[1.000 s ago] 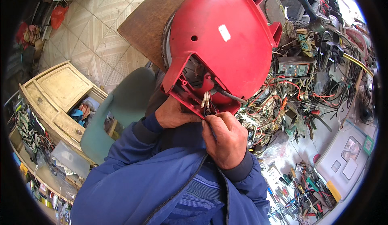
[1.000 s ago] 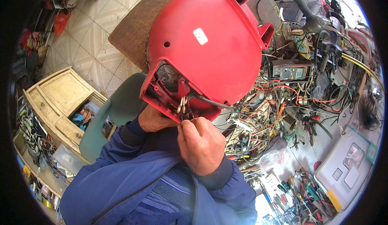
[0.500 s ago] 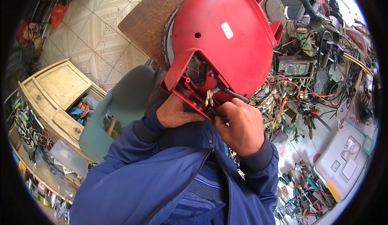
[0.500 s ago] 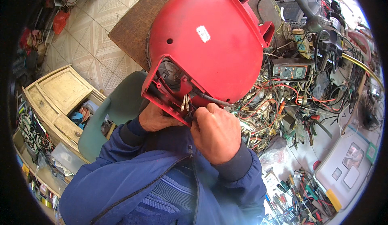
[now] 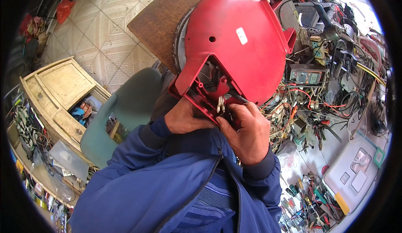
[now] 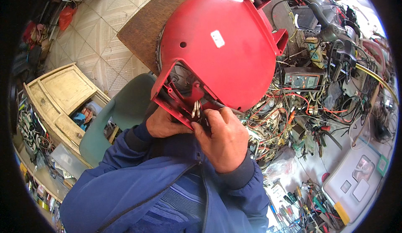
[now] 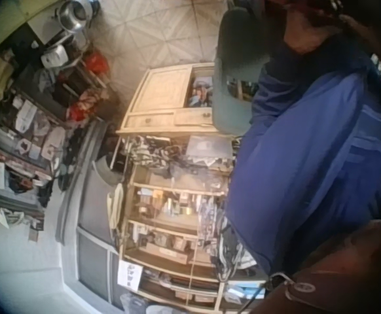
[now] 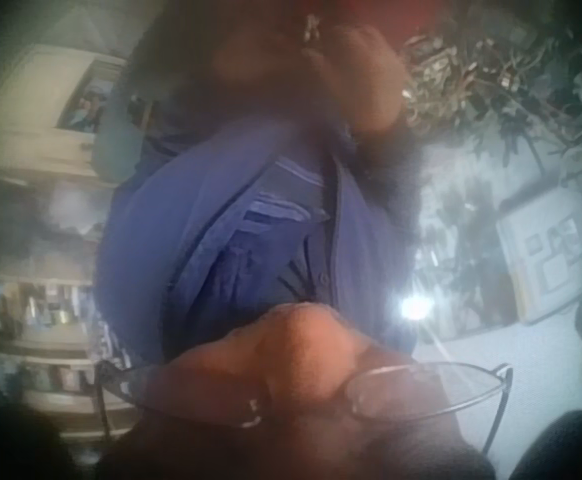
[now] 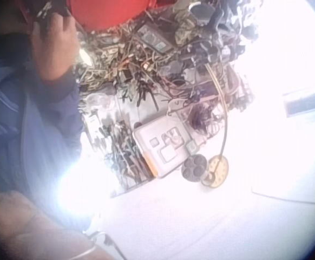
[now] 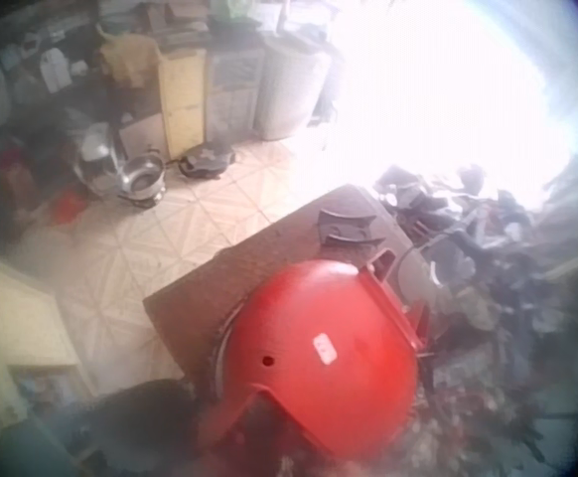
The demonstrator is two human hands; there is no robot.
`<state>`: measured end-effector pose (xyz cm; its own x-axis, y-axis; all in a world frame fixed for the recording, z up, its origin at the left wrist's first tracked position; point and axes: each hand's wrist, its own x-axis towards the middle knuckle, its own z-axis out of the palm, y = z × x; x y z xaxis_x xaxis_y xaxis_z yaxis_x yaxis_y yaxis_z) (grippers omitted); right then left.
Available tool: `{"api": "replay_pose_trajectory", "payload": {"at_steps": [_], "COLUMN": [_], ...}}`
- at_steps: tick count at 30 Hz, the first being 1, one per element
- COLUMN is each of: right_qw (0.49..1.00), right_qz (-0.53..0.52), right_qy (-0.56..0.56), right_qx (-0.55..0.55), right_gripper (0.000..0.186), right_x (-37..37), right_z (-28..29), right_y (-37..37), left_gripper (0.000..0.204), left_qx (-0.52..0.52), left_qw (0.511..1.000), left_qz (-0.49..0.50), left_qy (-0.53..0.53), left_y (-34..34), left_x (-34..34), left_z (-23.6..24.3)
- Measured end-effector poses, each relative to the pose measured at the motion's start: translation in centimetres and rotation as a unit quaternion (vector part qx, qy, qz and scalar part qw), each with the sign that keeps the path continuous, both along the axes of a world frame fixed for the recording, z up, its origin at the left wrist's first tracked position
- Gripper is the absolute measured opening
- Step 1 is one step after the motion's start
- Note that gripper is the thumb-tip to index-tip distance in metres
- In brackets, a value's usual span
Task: The person holds a red plastic housing and uses pliers to manipulate internal wires and components. They repeatedly adjust the position of the housing and the wires, occasionally turning the object over to access different sides.
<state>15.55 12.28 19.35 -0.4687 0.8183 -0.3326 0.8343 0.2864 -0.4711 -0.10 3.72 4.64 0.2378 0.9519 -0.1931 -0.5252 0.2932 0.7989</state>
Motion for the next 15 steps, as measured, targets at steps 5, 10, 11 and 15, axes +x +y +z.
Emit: {"api": "replay_pose_trajectory", "payload": {"at_steps": [5,10,11,15], "right_qw": [0.996,0.985,0.987,0.981], "right_qz": [0.051,0.071,0.065,0.078], "right_qy": [-0.004,0.01,0.008,0.008], "right_qx": [0.073,0.158,0.149,0.177], "right_gripper": [0.024,0.021,0.021,0.018], "right_x": [0.5,0.7,0.7,0.9], "right_z": [-0.5,-0.7,-0.5,0.0], "right_y": [-0.1,-0.6,-0.7,-0.7], "left_gripper": [0.05,0.049,0.049,0.055], "left_qx": [0.038,0.04,0.042,0.031], "left_qw": [0.999,0.997,0.997,0.999], "left_qz": [-0.006,-0.005,0.0,0.002], "left_qy": [0.018,0.059,0.057,0.028], "left_y": [-0.2,-0.1,0.0,0.0], "left_x": [0.0,0.3,0.4,0.6], "left_z": [-0.1,0.7,0.9,1.3]}}
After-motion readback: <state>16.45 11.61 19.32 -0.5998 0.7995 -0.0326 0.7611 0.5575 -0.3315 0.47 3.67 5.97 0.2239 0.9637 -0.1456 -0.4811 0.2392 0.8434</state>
